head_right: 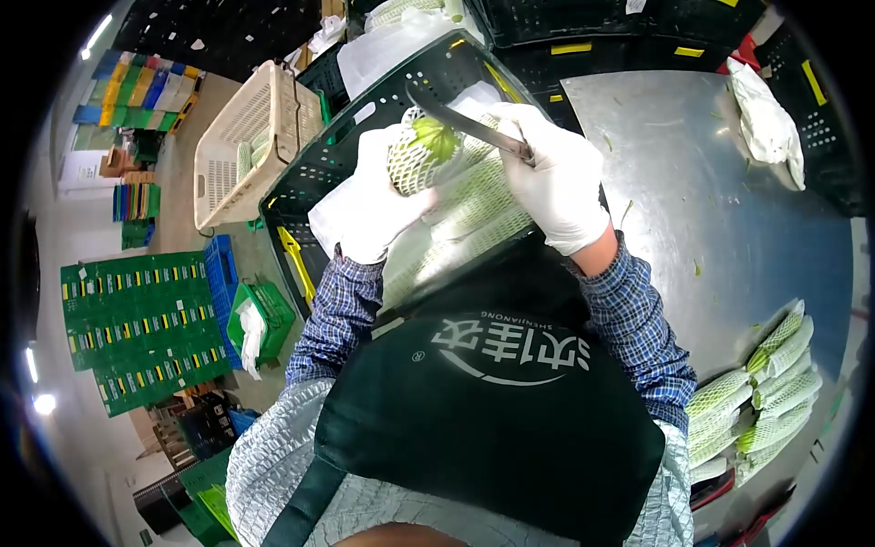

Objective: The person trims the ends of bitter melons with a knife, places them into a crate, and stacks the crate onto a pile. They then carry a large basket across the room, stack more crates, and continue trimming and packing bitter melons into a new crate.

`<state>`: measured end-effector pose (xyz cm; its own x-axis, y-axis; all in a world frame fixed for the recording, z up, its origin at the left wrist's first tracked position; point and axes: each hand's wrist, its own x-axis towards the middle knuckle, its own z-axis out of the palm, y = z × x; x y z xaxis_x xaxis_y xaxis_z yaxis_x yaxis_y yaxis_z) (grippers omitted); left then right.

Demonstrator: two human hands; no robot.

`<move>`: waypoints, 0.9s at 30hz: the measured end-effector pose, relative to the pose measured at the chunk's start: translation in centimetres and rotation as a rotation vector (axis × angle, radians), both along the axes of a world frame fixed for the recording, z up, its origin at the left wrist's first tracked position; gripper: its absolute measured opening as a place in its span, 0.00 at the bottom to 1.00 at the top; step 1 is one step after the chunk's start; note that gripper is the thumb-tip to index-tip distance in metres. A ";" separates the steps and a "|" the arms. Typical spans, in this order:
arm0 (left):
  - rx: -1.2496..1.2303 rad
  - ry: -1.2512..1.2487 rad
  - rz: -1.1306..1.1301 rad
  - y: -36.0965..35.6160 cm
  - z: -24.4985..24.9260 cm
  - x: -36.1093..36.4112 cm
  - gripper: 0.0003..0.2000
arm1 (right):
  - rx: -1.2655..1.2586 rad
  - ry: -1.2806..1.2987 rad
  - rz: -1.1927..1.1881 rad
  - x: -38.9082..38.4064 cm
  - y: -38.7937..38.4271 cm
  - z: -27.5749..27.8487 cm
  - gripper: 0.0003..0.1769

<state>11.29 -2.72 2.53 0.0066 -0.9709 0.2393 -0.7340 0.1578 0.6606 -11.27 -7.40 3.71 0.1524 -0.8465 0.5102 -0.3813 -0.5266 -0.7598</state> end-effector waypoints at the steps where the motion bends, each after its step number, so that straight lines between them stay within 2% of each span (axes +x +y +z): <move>1: -0.010 -0.028 -0.004 0.0 0.1 0.0 0.35 | 0.045 0.001 0.006 -0.2 -0.1 -0.6 0.16; 2: -0.021 -0.057 -0.010 0.0 0.1 0.1 0.35 | 0.091 0.002 0.010 -0.3 -0.2 -0.9 0.16; 3: -0.031 -0.085 -0.018 0.0 0.1 0.1 0.35 | 0.247 -0.130 0.072 -0.3 -0.4 -1.2 0.14; 6: 0.003 0.043 -0.023 1.0 0.4 -0.2 0.32 | 0.741 -0.407 0.205 -1.2 -0.8 -0.6 0.15; 7: 0.104 0.475 -0.069 1.9 -0.3 -0.5 0.31 | 0.730 -0.355 0.177 -0.8 -0.9 -1.5 0.19; 8: 0.120 0.514 -0.126 2.6 0.0 -0.8 0.30 | 0.937 -0.336 0.343 -1.8 -1.4 -1.4 0.15; 9: 0.138 0.555 -0.182 3.3 0.3 -1.2 0.29 | 1.009 -0.566 0.422 -0.7 -1.4 -3.2 0.17; 10: 0.064 0.335 -0.211 3.3 0.9 -1.4 0.28 | 1.068 -0.797 0.504 0.6 -1.3 -4.8 0.19; 11: -0.023 0.120 -0.224 3.2 1.6 -1.7 0.27 | 1.077 -0.845 0.628 0.8 -0.9 -3.9 0.22; 14: -0.145 -0.098 -0.179 1.8 1.6 -1.6 0.30 | 0.930 -0.961 0.741 2.0 -0.2 -1.9 0.39; 15: -0.092 -0.149 -0.169 1.2 1.3 -0.6 0.33 | 0.829 -0.903 0.659 1.8 -0.4 -0.6 0.36; 16: 0.076 0.327 -0.180 1.1 1.1 -0.6 0.35 | 0.753 -0.764 0.601 1.3 -0.3 0.2 0.37; 17: 0.188 0.822 -0.127 1.1 1.0 -0.7 0.37 | 0.687 -0.728 0.597 1.5 -0.1 0.7 0.37; 18: 0.363 1.192 -0.107 1.3 2.1 -0.6 0.35 | 0.630 -0.692 0.594 1.7 0.2 1.0 0.38; 19: 0.390 0.686 -0.167 1.4 1.1 0.6 0.34 | 0.548 -0.545 0.521 2.2 0.4 -0.4 0.39; 20: 0.392 0.457 -0.177 1.8 0.6 0.8 0.34 | 0.467 -0.399 0.451 2.8 0.6 -2.0 0.40; 21: 0.386 0.229 -0.187 2.2 0.6 0.8 0.34 | 0.348 -0.496 0.430 4.0 1.0 -1.8 0.34; 22: 0.374 0.279 -0.163 3.1 0.4 -0.7 0.34 | 0.400 -0.326 0.413 3.6 1.3 -1.7 0.32; 23: 0.360 0.328 -0.139 3.6 0.3 -1.8 0.34 | 0.252 -0.321 0.391 3.4 1.2 -1.2 0.30; 25: 0.291 0.467 -0.173 2.8 -1.5 -1.9 0.35 | -0.147 -0.235 0.204 2.5 0.1 1.9 0.29; 26: 0.302 0.632 -0.144 3.1 -1.9 -2.4 0.35 | -0.116 -0.387 0.205 2.5 0.2 3.4 0.27; 27: 0.304 0.797 -0.113 3.4 -2.2 -2.9 0.35 | -0.156 -0.302 0.283 2.1 -0.1 4.0 0.27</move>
<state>8.37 0.69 0.36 -0.0381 -0.9971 -0.0665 -0.0239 -0.0656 0.9976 -9.12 -7.51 7.76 0.1914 -0.7020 0.6860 0.0215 -0.6957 -0.7180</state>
